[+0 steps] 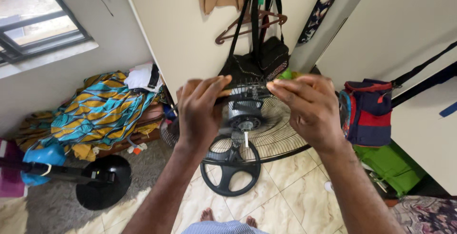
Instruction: The person uses a screwdriver to remove the front grille of a standing electric fan, then detaches the fan blades and a central nut. The components are placed on a small stool. The person then reattaches the front grille to the fan stand.
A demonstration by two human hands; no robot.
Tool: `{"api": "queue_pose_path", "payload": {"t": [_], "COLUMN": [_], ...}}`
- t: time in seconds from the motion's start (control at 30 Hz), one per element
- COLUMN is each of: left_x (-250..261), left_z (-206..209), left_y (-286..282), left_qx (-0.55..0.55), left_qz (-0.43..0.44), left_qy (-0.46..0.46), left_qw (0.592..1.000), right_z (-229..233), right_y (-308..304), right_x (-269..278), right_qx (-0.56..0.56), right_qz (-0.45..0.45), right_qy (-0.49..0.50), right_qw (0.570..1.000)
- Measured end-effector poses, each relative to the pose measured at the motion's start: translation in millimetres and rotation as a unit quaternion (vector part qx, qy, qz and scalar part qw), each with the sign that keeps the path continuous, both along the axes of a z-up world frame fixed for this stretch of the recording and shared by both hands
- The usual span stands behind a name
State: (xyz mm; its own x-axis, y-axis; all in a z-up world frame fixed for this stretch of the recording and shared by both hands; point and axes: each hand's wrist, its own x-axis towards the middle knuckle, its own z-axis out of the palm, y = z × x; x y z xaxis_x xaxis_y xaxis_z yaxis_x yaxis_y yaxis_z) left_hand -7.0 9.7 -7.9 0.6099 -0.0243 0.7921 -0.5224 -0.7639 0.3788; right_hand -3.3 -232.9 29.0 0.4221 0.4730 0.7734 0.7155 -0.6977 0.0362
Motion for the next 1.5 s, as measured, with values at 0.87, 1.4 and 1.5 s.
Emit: {"api": "queue_pose_path", "payload": {"t": [0.87, 1.4, 1.5], "left_x": [-91, -289, -348], "left_z": [-64, -76, -87], "left_y": [77, 53, 56], "left_qx": [-0.019, -0.177, -0.287], "left_qz": [-0.014, 0.324, 0.411], "left_qy": [-0.015, -0.006, 0.018], "left_qw": [1.000, 0.929, 0.865], "right_z": [-10, -71, -114], "right_y": [37, 73, 69], "right_x": [-63, -85, -90], "right_qx": [0.128, 0.019, 0.003], "right_qz": [-0.027, 0.195, 0.191], "right_qy": [0.124, 0.198, 0.248], "right_qw": [0.984, 0.960, 0.950]}}
